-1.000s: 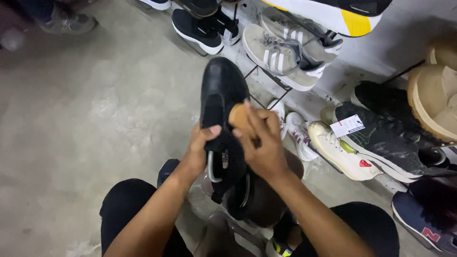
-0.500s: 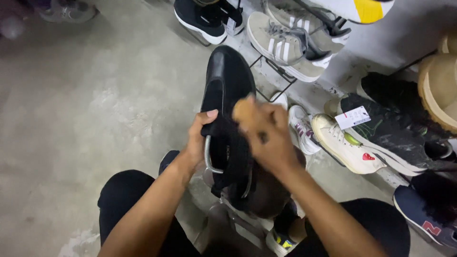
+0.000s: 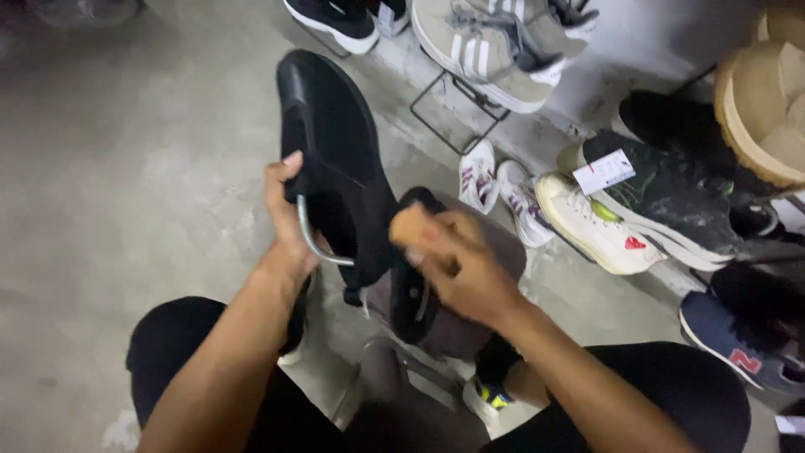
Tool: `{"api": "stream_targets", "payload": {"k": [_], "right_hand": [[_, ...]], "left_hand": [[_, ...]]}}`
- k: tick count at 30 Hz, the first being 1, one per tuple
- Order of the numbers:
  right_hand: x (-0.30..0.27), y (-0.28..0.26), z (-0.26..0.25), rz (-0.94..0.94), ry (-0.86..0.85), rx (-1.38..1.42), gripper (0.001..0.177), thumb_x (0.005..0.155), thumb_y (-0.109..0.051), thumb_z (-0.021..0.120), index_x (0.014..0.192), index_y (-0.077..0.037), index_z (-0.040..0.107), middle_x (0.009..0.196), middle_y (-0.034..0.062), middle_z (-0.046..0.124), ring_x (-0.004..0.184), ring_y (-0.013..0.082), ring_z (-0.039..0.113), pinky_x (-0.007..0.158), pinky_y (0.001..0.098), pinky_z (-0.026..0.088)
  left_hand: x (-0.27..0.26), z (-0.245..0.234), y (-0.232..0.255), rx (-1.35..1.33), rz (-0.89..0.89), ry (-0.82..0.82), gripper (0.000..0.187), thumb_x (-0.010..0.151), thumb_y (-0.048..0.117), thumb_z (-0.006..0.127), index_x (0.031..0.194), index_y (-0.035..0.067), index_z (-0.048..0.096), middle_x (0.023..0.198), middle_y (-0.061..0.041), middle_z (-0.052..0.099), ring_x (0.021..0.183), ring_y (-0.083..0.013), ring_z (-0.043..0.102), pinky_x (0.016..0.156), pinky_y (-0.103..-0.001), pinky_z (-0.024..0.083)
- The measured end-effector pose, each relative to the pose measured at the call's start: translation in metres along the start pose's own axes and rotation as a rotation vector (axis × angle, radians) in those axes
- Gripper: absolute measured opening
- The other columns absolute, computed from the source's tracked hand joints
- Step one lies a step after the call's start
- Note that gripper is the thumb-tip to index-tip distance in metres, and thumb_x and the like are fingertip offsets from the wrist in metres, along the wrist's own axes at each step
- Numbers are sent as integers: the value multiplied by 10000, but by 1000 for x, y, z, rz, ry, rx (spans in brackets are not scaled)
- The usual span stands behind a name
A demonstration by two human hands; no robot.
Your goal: Brushing a black shoe with a small brush to clean it in a shoe storage or cleaning area.
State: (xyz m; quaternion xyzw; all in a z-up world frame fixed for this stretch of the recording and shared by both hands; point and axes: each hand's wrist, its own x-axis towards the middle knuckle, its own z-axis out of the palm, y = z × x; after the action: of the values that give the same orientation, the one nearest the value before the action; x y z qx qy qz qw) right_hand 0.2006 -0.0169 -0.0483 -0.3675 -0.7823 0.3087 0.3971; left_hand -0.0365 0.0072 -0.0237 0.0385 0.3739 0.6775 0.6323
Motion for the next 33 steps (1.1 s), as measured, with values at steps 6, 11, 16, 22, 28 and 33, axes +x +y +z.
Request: {"api": "stream_targets", "payload": {"k": [6, 11, 16, 22, 28, 33], "right_hand": [[-20, 68, -27, 495, -55, -249, 626, 918, -300, 743, 1438, -12, 545, 1145, 232, 670, 1140, 431, 662, 972, 493, 536], [-70, 113, -6, 507, -172, -289, 492, 884, -271, 740, 1291, -24, 615, 1109, 245, 677, 1105, 465, 657, 938, 539, 533], [-52, 62, -24, 685, -322, -296, 640, 888, -318, 713, 1409, 3, 522, 1305, 258, 615, 1247, 472, 601, 1036, 539, 508], [-5, 30, -41, 568, -153, -345, 536, 975, -368, 647, 1280, 71, 605, 1180, 317, 644, 1203, 476, 616, 1024, 519, 497], [18, 26, -82, 472, 53, 231, 659, 1033, -477, 602, 1567, -141, 413, 1369, 244, 578, 1271, 384, 597, 1044, 493, 528], [32, -19, -93, 345, -25, 405, 885, 854, -218, 880, 1577, -123, 378, 1429, 261, 544, 1312, 405, 575, 1037, 493, 544]], "left_hand": [[-11, 12, 5, 126, 64, 32, 508, 700, 391, 667, 1091, 70, 698, 1027, -216, 706, 943, -369, 696, 945, -499, 564], [-6, 10, -9, 456, 217, -161, 571, 780, 392, 682, 1269, 115, 581, 1190, -201, 644, 1066, -321, 643, 979, -512, 530], [-10, 9, -17, 832, 502, -399, 704, 894, 325, 690, 1498, 104, 402, 1424, -237, 513, 1287, -329, 458, 1102, -558, 394], [-11, 15, -17, 941, 588, -519, 880, 857, 206, 777, 1568, 58, 281, 1492, -268, 465, 1350, -342, 422, 1157, -565, 349], [-49, 51, -3, 1310, 536, -575, 1169, 602, 232, 925, 1533, -31, 267, 1398, -365, 509, 1274, -529, 517, 1024, -594, 439], [-75, 77, 2, 1685, 363, -680, 1203, 533, 368, 904, 1534, -6, 349, 1297, -295, 622, 1129, -481, 631, 990, -563, 499]]}}
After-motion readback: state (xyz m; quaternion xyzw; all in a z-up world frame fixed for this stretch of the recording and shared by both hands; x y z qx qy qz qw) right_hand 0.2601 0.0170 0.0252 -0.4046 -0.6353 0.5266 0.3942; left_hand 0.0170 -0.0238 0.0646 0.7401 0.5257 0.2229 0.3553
